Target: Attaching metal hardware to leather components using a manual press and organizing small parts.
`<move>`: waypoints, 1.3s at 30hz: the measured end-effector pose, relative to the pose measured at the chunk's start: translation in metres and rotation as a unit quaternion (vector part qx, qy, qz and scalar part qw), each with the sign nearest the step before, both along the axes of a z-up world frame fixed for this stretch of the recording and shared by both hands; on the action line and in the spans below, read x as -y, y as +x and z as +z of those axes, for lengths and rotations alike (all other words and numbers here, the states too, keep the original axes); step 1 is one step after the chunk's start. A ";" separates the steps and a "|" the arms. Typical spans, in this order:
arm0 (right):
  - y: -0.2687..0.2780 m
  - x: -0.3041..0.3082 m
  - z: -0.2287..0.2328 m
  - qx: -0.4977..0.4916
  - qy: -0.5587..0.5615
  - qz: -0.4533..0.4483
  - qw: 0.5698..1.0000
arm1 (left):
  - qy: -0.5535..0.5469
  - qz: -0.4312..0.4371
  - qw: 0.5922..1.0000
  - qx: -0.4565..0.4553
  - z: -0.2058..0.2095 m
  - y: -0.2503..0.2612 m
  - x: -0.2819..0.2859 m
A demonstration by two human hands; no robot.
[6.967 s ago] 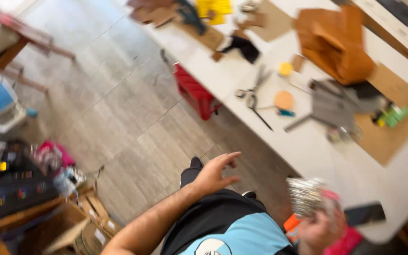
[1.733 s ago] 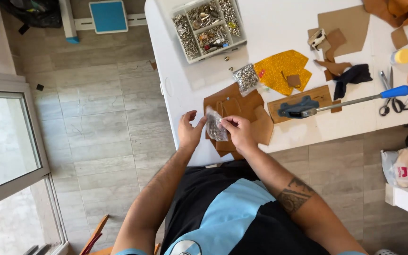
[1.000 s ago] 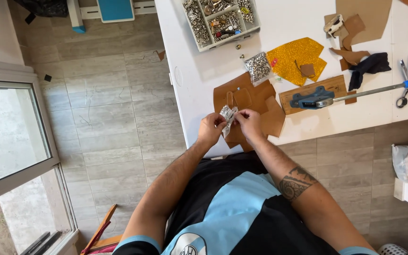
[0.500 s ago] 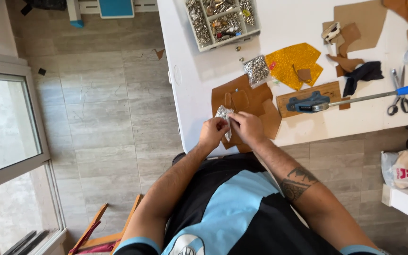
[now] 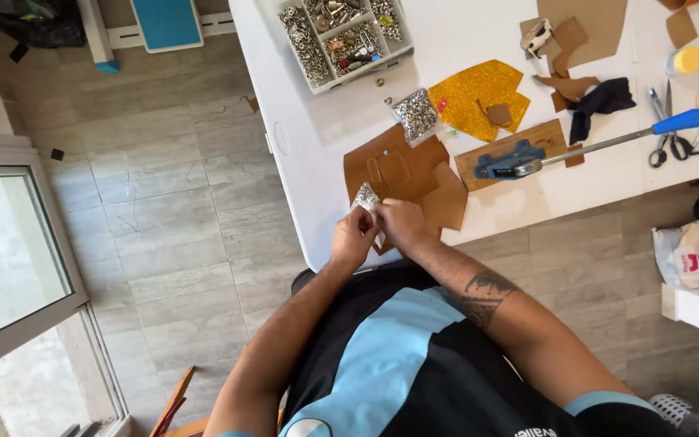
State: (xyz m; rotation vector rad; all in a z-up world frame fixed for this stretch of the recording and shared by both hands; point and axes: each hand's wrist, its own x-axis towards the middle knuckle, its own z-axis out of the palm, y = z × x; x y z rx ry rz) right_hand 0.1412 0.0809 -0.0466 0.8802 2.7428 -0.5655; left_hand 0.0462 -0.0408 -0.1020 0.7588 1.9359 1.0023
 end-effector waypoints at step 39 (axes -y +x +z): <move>0.000 0.018 -0.015 -0.069 -0.140 -0.118 0.981 | -0.016 0.154 0.982 0.105 -0.008 -0.017 0.030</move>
